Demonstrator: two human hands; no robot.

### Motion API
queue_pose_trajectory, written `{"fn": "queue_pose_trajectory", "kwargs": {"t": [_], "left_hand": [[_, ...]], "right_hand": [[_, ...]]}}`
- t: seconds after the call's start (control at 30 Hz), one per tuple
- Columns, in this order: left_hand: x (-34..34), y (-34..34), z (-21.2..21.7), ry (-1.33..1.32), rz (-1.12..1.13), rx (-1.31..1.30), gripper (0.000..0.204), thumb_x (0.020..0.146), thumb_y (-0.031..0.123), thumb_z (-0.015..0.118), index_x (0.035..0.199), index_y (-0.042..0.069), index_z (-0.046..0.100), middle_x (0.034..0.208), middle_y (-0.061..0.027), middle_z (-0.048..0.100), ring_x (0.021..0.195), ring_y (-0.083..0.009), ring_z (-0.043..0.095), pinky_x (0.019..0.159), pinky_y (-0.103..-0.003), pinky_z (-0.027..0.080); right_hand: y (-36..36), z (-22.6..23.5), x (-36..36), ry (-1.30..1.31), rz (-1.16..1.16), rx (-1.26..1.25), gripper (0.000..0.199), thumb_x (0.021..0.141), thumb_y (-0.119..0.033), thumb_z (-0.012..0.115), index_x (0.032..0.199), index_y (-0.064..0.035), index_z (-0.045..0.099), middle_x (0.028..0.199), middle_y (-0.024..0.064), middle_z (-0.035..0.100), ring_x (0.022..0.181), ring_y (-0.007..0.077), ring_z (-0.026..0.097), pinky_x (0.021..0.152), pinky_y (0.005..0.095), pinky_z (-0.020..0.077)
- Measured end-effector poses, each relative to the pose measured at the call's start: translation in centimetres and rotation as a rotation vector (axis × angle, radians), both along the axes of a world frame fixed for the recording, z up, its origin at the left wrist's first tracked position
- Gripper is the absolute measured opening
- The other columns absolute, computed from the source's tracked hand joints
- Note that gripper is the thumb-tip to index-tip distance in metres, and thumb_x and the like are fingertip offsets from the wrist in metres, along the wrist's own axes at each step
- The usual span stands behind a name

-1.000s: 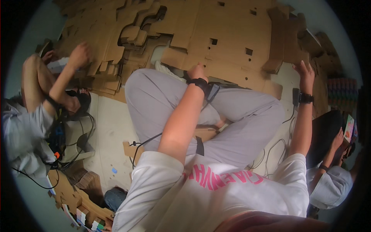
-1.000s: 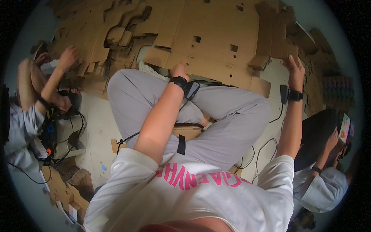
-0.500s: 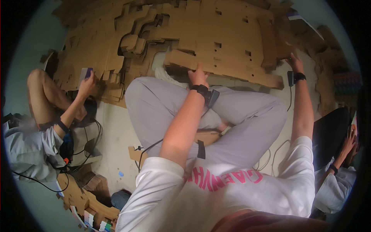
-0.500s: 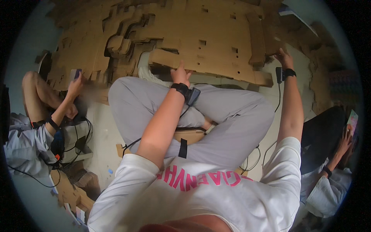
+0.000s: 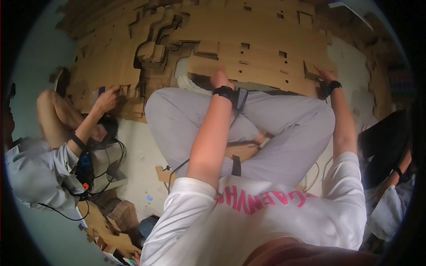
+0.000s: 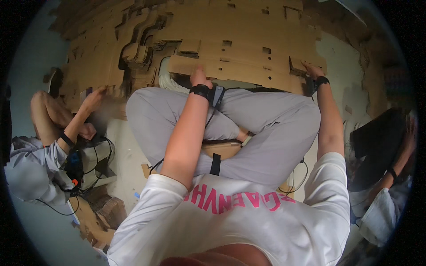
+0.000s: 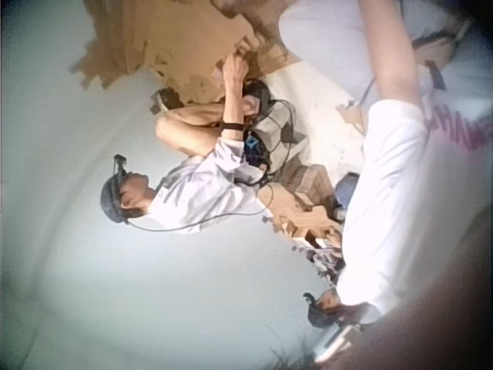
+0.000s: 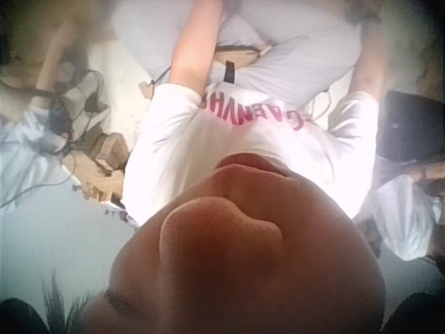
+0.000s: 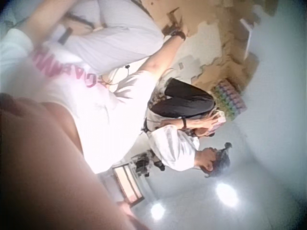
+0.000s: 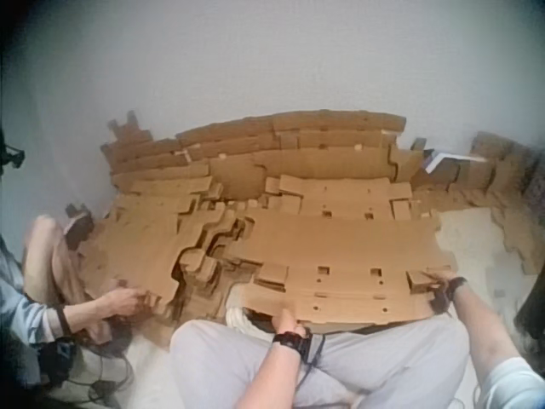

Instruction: Assemble cardboard shipping or storage boxes from flat components while sitting on the floor.

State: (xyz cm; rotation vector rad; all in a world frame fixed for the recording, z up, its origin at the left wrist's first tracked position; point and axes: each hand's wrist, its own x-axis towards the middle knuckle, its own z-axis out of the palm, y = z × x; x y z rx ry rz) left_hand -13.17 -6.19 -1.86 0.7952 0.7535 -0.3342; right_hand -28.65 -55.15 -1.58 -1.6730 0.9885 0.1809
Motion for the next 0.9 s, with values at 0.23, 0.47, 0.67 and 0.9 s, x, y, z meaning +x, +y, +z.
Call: {"fn": "queue_pose_trajectory", "kwargs": {"t": [0.23,0.47,0.67,0.9], "left_hand": [[3.5,1.7,-1.3,-0.158,0.240,0.194,0.045,0.098,0.028,0.057,0.134,0.002,0.055,0.125,-0.0157,0.064,0.107,-0.0330,0.064,0.088,-0.047,0.056],[13.1,7.8,1.8,-0.211,-0.610,0.553,0.046,0.088,0.020,0.075,0.127,-0.001,0.061,0.126,-0.0157,0.065,0.107,-0.0283,0.065,0.085,-0.043,0.057],[14.2,10.1,12.6,-0.494,-1.404,0.959,0.070,0.073,0.026,0.090,0.127,-0.008,0.061,0.112,-0.0163,0.069,0.094,-0.0239,0.069,0.073,-0.036,0.057],[12.2,7.5,11.5,-0.733,-1.472,1.400,0.086,0.064,0.037,0.094,0.128,-0.009,0.059,0.105,-0.0188,0.070,0.083,-0.0243,0.070,0.066,-0.036,0.056]], "right_hand": [[1.7,-0.2,0.3,0.179,0.216,-0.407,0.078,0.089,-0.058,0.070,0.142,-0.0038,0.056,0.145,0.0118,0.057,0.131,0.0261,0.053,0.107,0.0357,0.0418],[-0.7,-1.9,-0.3,-0.122,0.342,-0.654,0.080,0.089,-0.060,0.065,0.140,0.0000,0.055,0.139,0.0200,0.060,0.128,0.0333,0.056,0.107,0.0389,0.0424],[2.6,4.8,-1.6,0.188,0.414,-1.087,0.062,0.088,-0.045,0.072,0.128,0.0002,0.061,0.119,0.0223,0.070,0.108,0.0351,0.068,0.092,0.0461,0.0514],[15.8,19.8,0.7,0.251,0.833,-1.295,0.046,0.077,-0.047,0.078,0.088,-0.0024,0.078,0.090,0.0198,0.074,0.091,0.0363,0.072,0.080,0.0431,0.0564]]}}
